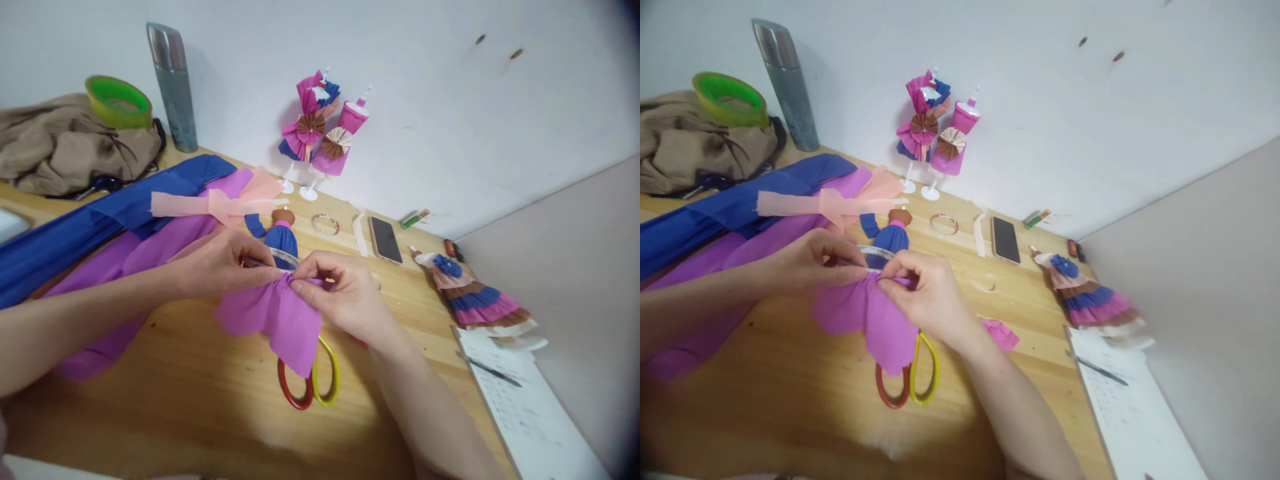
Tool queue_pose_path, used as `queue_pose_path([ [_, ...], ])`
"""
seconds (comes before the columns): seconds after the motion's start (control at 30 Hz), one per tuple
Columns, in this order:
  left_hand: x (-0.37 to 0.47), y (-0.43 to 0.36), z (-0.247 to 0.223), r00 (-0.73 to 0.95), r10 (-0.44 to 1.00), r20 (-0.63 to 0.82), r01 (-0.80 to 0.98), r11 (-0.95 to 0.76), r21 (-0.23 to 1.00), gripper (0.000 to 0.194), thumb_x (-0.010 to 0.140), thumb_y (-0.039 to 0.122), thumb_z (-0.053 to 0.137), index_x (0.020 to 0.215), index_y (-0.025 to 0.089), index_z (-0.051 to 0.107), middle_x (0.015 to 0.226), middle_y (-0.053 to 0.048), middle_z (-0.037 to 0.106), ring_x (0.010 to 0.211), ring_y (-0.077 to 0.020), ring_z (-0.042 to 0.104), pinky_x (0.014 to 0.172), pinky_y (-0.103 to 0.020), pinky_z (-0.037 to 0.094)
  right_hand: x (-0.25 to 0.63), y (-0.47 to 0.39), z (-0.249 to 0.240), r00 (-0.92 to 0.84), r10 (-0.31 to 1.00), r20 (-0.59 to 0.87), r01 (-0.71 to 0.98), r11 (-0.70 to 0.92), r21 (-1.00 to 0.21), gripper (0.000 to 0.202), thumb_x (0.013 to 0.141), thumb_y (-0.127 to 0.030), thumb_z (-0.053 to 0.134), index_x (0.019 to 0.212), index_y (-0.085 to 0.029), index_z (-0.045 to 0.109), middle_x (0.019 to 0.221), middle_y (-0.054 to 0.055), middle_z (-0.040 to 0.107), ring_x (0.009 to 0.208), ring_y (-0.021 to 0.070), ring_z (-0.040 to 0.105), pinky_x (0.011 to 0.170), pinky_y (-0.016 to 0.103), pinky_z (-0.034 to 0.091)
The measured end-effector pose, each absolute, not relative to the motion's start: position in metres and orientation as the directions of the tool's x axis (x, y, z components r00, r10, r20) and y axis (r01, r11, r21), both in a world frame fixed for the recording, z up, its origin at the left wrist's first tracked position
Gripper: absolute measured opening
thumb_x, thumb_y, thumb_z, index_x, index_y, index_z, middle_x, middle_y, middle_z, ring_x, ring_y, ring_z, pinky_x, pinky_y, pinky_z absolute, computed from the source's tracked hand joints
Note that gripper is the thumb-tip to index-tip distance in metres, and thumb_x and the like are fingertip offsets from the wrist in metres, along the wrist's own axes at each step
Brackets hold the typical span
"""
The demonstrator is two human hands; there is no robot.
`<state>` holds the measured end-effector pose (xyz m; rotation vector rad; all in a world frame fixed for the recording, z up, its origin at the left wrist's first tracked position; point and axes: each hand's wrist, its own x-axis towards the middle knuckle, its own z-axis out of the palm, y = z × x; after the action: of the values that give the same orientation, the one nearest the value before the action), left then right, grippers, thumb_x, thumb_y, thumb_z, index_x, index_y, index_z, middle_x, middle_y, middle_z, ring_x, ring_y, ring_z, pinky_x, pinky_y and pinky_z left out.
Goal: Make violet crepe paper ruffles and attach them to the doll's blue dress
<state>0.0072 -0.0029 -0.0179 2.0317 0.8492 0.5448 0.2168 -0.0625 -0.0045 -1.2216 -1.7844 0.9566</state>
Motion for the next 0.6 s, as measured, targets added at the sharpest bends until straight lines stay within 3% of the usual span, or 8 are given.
queue_pose_path([
  [0.4,0.010,-0.009,-0.009,0.674,0.736,0.058,0.375,-0.409,0.832,0.035,0.083,0.044,0.059,0.075,0.014,0.075,0.055,0.002,0.051,0.051,-0.0091,0.040,0.045,-0.022,0.026,0.213,-0.061,-0.002,-0.203,0.964,0.169,0.409,0.241,-0.880,0.013,0.074,-0.018,0.063,0.064,-0.019,0.055,0.061,-0.003,0.056,0.054,0.0087,0.048,0.049,0.022,0.037],
  [0.6,0.012,-0.018,-0.009,0.675,0.690,0.262,0.272,-0.563,0.781,0.026,0.089,0.031,0.059,0.073,0.016,0.073,0.062,0.001,0.057,0.059,-0.0104,0.046,0.054,-0.023,0.034,0.213,-0.060,-0.003,-0.144,0.976,0.164,0.429,0.211,-0.878,0.009,0.071,-0.021,0.065,0.074,-0.019,0.057,0.060,-0.005,0.052,0.054,0.0103,0.048,0.050,0.023,0.036],
])
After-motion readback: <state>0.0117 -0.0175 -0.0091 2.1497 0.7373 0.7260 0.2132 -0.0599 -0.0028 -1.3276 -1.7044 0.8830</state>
